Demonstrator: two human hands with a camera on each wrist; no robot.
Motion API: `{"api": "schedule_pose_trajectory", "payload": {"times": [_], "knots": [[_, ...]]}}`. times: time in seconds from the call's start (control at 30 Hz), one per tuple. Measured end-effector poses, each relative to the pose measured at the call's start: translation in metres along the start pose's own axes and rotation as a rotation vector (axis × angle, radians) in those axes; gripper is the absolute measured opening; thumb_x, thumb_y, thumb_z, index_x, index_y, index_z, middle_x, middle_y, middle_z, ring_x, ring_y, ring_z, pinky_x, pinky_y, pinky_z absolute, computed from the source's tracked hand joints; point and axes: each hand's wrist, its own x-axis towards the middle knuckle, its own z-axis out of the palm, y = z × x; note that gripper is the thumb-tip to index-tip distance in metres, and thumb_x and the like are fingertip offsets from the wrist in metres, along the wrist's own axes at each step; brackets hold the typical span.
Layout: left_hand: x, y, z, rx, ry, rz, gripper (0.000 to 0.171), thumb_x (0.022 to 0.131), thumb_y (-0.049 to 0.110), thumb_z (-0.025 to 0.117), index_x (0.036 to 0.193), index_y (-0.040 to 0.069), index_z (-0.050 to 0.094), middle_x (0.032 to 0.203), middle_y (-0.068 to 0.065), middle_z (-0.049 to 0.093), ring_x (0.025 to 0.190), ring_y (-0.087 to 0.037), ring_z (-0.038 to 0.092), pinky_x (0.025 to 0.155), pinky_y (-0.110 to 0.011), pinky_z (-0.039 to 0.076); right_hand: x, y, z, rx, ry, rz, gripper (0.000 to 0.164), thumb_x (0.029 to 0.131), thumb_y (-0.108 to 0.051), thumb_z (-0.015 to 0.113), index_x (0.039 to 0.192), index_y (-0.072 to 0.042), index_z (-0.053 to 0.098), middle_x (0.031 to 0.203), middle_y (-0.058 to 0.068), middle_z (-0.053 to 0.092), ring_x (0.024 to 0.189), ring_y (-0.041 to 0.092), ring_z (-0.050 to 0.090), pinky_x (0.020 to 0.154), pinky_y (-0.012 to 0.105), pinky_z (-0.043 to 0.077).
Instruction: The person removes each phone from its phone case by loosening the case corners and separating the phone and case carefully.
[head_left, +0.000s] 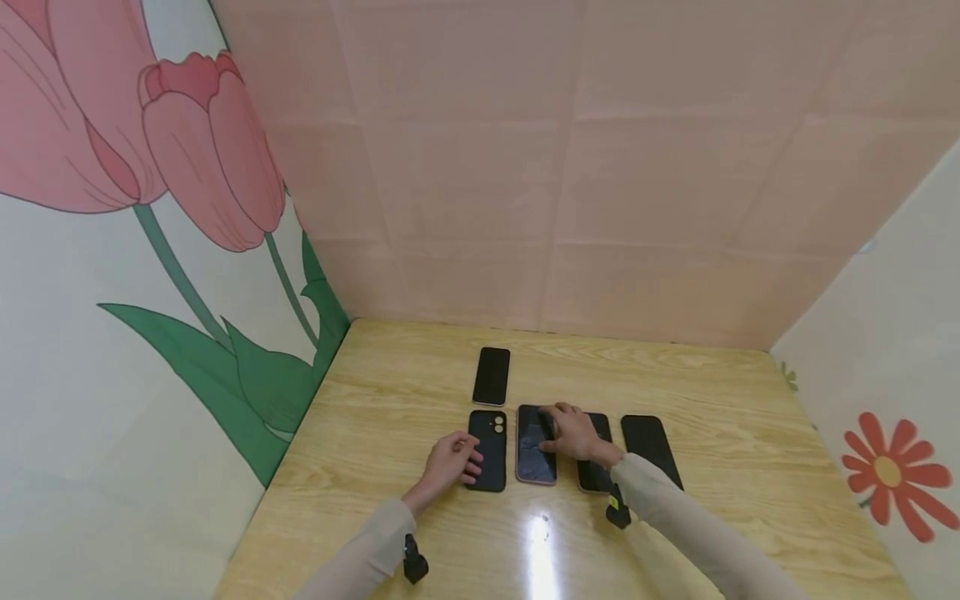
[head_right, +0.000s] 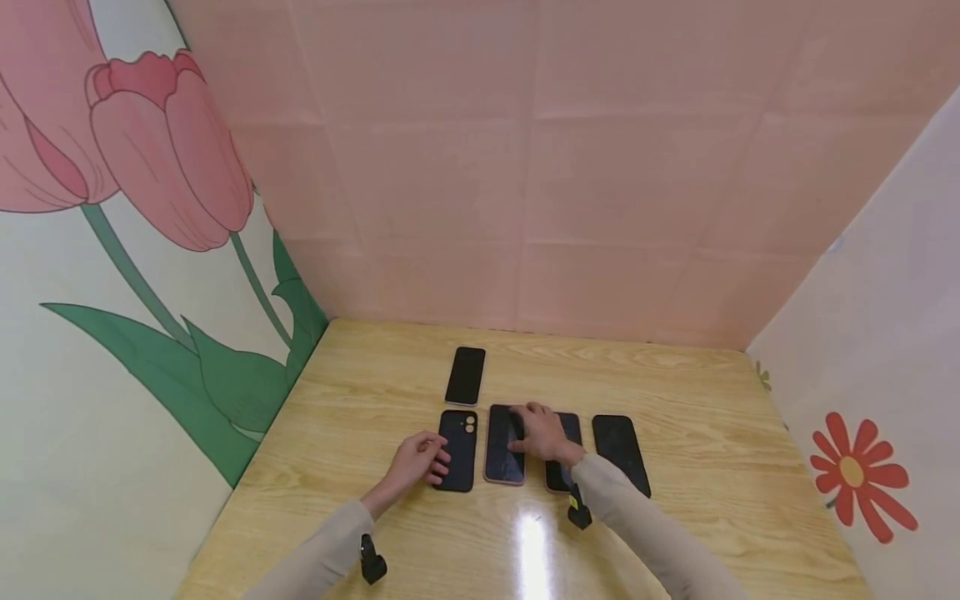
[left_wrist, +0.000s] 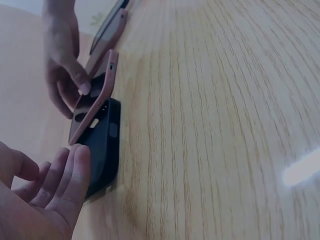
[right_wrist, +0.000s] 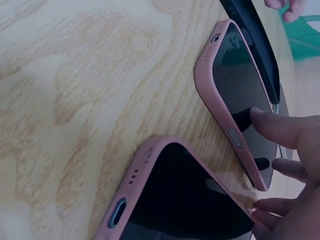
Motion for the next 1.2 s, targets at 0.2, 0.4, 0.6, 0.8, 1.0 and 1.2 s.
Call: {"api": "schedule_pose_trajectory", "payload": {"times": [0.2, 0.4, 0.6, 0.8, 1.0, 1.2], "knots": [[-0.002, 0.000, 0.001, -0.010, 0.001, 0.003, 0.031, 0.106, 0.019, 0.049, 0.119, -0.006, 0.060, 0.092, -0.014, 0.070, 0.075, -0.029, 0.069, 0.061, -0.041, 0.060, 0.000, -0.003, 0.000, -0.015, 0.038, -0.018, 0.066, 0.081, -0.026, 0.083, 0.136, -0.004, 0.055, 0.130, 0.026, 0.050, 0.106, 0.040, 0.054, 0.094, 0.061, 0.040], [-0.002, 0.001, 0.000, -0.011, 0.003, -0.007, 0.030, 0.106, 0.019, 0.049, 0.119, -0.006, 0.060, 0.092, -0.013, 0.070, 0.076, -0.029, 0.069, 0.062, -0.040, 0.060, 0.002, -0.003, 0.002, 0.000, 0.052, 0.008, 0.073, 0.078, -0.024, 0.086, 0.139, -0.004, 0.052, 0.128, 0.026, 0.051, 0.096, 0.035, 0.055, 0.092, 0.059, 0.041], [-0.003, 0.000, 0.000, -0.003, 0.002, -0.004, 0.030, 0.106, 0.019, 0.049, 0.119, -0.006, 0.060, 0.093, -0.014, 0.070, 0.077, -0.030, 0.069, 0.063, -0.042, 0.060, 0.006, -0.002, 0.001, 0.045, 0.029, 0.075, 0.091, 0.074, -0.023, 0.089, 0.147, 0.000, 0.040, 0.133, 0.028, 0.047, 0.117, 0.046, 0.046, 0.096, 0.065, 0.032], [-0.002, 0.000, -0.001, -0.006, 0.000, -0.007, 0.030, 0.105, 0.019, 0.049, 0.120, -0.006, 0.060, 0.093, -0.014, 0.070, 0.077, -0.030, 0.069, 0.063, -0.041, 0.060, 0.011, -0.001, -0.001, 0.057, -0.015, 0.120, 0.096, 0.075, -0.023, 0.088, 0.150, 0.002, 0.035, 0.137, 0.027, 0.041, 0.121, 0.044, 0.038, 0.098, 0.064, 0.027], [-0.002, 0.001, -0.001, -0.008, -0.002, -0.013, 0.030, 0.105, 0.019, 0.049, 0.119, -0.005, 0.060, 0.092, -0.014, 0.070, 0.077, -0.030, 0.069, 0.063, -0.040, 0.060, 0.014, 0.000, -0.003, 0.021, -0.036, 0.134, 0.087, 0.076, -0.026, 0.088, 0.145, 0.001, 0.044, 0.135, 0.024, 0.041, 0.120, 0.043, 0.037, 0.099, 0.064, 0.027], [-0.003, 0.001, -0.001, 0.000, 0.003, -0.009, 0.030, 0.105, 0.019, 0.049, 0.119, -0.006, 0.060, 0.092, -0.014, 0.070, 0.075, -0.028, 0.069, 0.063, -0.040, 0.060, 0.014, 0.001, -0.001, 0.015, -0.025, 0.107, 0.083, 0.075, -0.025, 0.088, 0.142, 0.003, 0.047, 0.133, 0.024, 0.042, 0.117, 0.044, 0.037, 0.096, 0.062, 0.029]]}}
